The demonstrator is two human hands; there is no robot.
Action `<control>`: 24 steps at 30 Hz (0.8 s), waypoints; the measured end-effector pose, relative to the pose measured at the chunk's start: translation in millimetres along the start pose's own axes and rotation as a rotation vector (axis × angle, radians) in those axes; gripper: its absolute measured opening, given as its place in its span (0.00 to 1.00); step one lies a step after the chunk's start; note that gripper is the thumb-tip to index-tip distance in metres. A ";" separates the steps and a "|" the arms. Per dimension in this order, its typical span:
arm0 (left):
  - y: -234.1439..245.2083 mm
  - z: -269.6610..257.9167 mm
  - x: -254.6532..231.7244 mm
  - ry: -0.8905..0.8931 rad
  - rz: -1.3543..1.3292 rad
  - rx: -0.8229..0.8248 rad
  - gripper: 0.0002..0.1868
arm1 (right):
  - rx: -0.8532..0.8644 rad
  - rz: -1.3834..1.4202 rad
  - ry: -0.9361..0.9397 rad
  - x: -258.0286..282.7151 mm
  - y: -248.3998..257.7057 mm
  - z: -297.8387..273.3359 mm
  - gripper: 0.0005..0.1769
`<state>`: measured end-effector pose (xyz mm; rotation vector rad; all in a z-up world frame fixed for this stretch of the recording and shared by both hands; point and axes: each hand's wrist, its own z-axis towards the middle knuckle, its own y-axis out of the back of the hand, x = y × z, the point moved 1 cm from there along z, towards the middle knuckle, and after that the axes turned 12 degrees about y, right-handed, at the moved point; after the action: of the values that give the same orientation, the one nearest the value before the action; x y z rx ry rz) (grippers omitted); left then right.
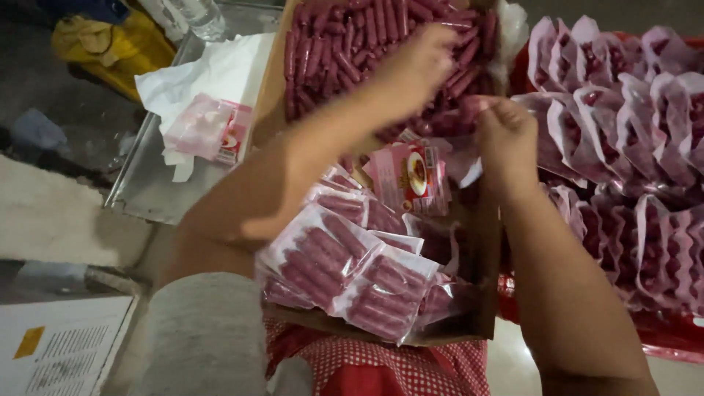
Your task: The person is manually placing individual sausages into plastic bags and organizing the packaged sausages inside a cardboard box.
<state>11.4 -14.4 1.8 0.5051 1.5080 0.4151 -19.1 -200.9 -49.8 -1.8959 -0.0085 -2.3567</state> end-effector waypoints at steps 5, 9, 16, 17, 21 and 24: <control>47.0 7.3 108.4 0.230 0.538 0.211 0.08 | 0.086 -0.235 0.037 40.3 -18.0 -19.5 0.11; 23.9 38.4 227.3 0.169 1.022 0.339 0.17 | 0.033 -0.279 0.114 25.4 -16.6 -19.2 0.10; -7.2 36.0 266.2 0.374 0.982 0.310 0.28 | 0.013 -0.115 0.050 5.5 -10.5 -9.0 0.12; -10.1 34.5 263.8 0.364 0.982 0.309 0.28 | 0.006 -0.119 0.056 2.8 -10.4 -7.5 0.12; -19.9 28.6 253.1 0.441 0.963 0.328 0.35 | -0.011 0.051 0.035 -1.6 -9.1 -3.8 0.11; -8.4 21.1 220.9 0.471 0.899 0.323 0.33 | -0.009 0.105 0.044 -4.8 -6.8 -1.9 0.12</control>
<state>38.3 99.9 -186.7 1.4310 1.7432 1.0459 -20.6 -193.9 -54.5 -1.8008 0.1026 -2.3328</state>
